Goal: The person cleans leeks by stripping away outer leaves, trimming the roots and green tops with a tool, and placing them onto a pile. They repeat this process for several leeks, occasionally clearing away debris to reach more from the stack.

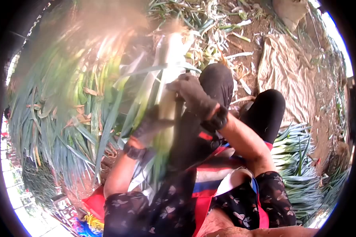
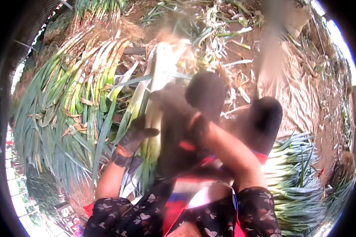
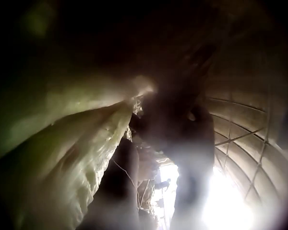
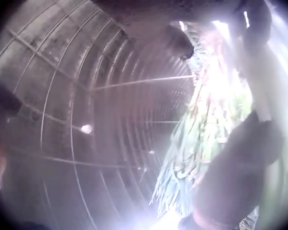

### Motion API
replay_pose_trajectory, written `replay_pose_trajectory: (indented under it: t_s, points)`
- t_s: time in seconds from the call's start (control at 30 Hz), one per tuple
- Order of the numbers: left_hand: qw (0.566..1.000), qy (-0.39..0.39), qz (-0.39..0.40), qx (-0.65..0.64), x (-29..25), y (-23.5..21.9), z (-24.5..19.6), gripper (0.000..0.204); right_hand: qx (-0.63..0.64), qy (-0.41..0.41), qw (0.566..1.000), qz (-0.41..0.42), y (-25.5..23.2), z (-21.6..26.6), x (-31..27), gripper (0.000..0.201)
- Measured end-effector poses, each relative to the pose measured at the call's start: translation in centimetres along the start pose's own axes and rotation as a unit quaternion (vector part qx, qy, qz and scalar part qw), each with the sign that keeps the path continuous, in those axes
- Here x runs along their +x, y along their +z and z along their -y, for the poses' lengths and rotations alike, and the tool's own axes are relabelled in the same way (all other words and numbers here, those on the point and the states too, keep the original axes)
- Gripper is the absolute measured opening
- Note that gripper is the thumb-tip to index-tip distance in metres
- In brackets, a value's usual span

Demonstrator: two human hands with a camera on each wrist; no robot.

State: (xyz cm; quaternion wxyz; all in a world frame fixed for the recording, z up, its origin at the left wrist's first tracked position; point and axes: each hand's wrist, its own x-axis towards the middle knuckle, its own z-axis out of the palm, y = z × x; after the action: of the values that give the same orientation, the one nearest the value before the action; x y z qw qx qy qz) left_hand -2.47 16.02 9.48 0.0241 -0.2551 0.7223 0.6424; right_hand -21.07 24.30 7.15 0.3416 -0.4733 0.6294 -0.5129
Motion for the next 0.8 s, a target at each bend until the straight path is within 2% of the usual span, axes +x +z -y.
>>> replay_pose_trajectory:
  t_s: [0.03,0.07,0.13,0.17,0.2,0.23,0.3,0.33,0.4,0.43,0.47,0.53,0.63,0.7,0.73,0.8]
  points:
    - [1.000,0.014,-0.004,-0.016,-0.3,0.0,0.3,0.065,0.125,0.051,0.990,-0.029,0.9,2.0,-0.5,0.035]
    - [0.996,0.067,-0.040,0.035,-0.1,0.1,0.5,0.065,0.100,0.072,0.992,-0.008,1.1,3.6,-0.8,0.040]
    - [0.995,0.054,-0.044,0.071,0.5,-0.1,1.7,0.065,0.052,0.112,0.992,0.033,1.3,5.6,-0.9,0.051]
    - [0.994,0.047,-0.046,0.089,0.7,-0.2,2.0,0.065,0.043,0.090,0.994,0.037,1.3,5.4,-1.0,0.052]
    - [0.998,0.037,-0.050,0.025,0.3,0.3,-0.1,0.060,0.032,0.068,0.996,0.041,1.0,4.7,-1.1,0.054]
    - [0.997,-0.001,-0.028,-0.077,-0.2,-0.3,-0.7,0.058,0.019,0.047,0.998,0.046,0.5,3.7,-1.1,0.055]
    - [0.956,-0.079,0.021,-0.282,-1.8,-1.4,-1.1,0.055,-0.081,-0.017,0.996,-0.020,-1.6,2.5,-1.5,0.066]
    - [0.964,-0.051,-0.001,-0.262,-3.0,-1.4,-3.4,0.048,-0.162,0.014,0.985,-0.058,-3.5,3.5,-1.4,0.076]
    - [0.963,-0.037,0.005,-0.268,-3.3,-1.8,-1.0,0.053,-0.278,-0.064,0.945,-0.163,-5.9,2.4,0.7,0.093]
    - [0.963,-0.035,0.006,-0.267,-3.4,-1.8,-0.8,0.056,-0.311,-0.167,0.908,-0.224,-6.7,0.5,2.5,0.100]
    - [0.957,-0.044,0.029,-0.286,-3.5,-1.7,-1.1,0.057,-0.314,-0.157,0.911,-0.219,-7.4,0.1,3.7,0.105]
    - [0.942,-0.058,0.076,-0.321,-3.6,-1.5,-3.0,0.059,-0.277,-0.174,0.918,-0.226,-8.3,-0.8,7.2,0.104]
    - [0.884,-0.085,0.140,-0.439,-2.7,-1.3,-4.1,0.060,-0.169,-0.216,0.940,-0.204,-10.0,-1.8,12.2,0.101]
    - [0.794,-0.111,0.226,-0.554,-0.7,-1.8,-3.2,0.060,-0.070,-0.227,0.954,-0.181,-11.1,-2.1,15.6,0.094]
    - [0.787,-0.085,0.241,-0.562,-0.1,-1.9,-3.6,0.057,-0.032,-0.222,0.958,-0.179,-11.4,-1.9,16.9,0.089]
    - [0.816,-0.070,0.211,-0.533,0.9,-1.4,-4.7,0.054,-0.018,-0.196,0.958,-0.208,-12.4,-2.4,19.1,0.080]
